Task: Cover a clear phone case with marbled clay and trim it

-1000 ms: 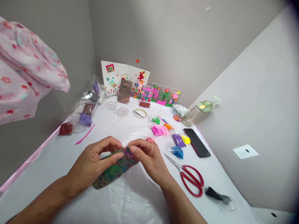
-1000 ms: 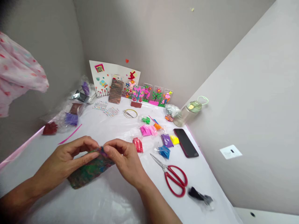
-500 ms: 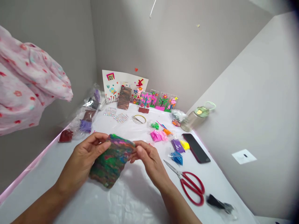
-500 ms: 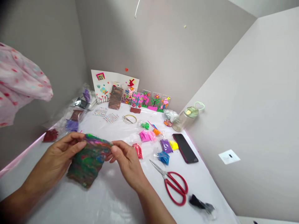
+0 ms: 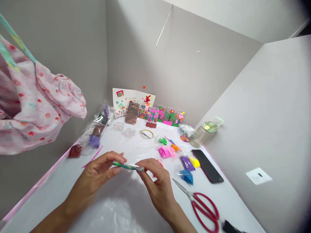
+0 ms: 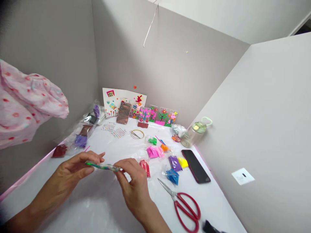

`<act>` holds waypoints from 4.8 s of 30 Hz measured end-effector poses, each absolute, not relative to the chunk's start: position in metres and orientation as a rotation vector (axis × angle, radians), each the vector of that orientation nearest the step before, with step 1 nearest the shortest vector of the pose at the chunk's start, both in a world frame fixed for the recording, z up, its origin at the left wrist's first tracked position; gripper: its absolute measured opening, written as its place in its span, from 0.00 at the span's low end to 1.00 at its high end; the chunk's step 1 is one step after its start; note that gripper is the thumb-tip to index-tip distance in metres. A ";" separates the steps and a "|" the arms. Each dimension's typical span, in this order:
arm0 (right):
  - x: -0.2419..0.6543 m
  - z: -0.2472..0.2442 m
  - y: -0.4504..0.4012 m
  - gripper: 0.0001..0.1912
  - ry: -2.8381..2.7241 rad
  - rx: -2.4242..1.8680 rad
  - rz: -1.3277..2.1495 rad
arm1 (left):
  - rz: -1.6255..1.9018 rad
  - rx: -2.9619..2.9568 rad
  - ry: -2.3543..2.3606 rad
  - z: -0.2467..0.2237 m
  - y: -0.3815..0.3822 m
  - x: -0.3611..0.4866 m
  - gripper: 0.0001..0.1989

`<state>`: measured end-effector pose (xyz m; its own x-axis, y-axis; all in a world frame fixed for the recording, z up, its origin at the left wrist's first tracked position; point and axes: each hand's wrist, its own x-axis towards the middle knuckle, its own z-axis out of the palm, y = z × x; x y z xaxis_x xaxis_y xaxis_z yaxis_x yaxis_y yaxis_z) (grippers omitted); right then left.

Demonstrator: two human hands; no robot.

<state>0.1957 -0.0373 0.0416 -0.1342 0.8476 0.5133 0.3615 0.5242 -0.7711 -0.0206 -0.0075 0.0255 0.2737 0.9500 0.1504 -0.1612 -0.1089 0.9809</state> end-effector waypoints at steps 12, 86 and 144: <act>0.193 0.045 -0.039 0.07 -1.708 -1.027 0.741 | 1.125 1.425 0.831 0.027 -0.008 -0.025 0.04; 0.188 0.062 -0.051 0.04 -1.563 -1.045 1.027 | 1.348 2.021 0.805 0.034 -0.027 -0.013 0.15; 0.183 0.067 -0.058 0.05 -1.556 -1.031 1.190 | 1.358 2.250 0.719 0.041 -0.033 -0.013 0.16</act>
<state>0.1827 -0.0578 0.0666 -0.2521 0.9540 0.1621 0.0934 0.1908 -0.9772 -0.0132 -0.0331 0.0410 0.3909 0.6190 0.6813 0.2151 -0.7811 0.5862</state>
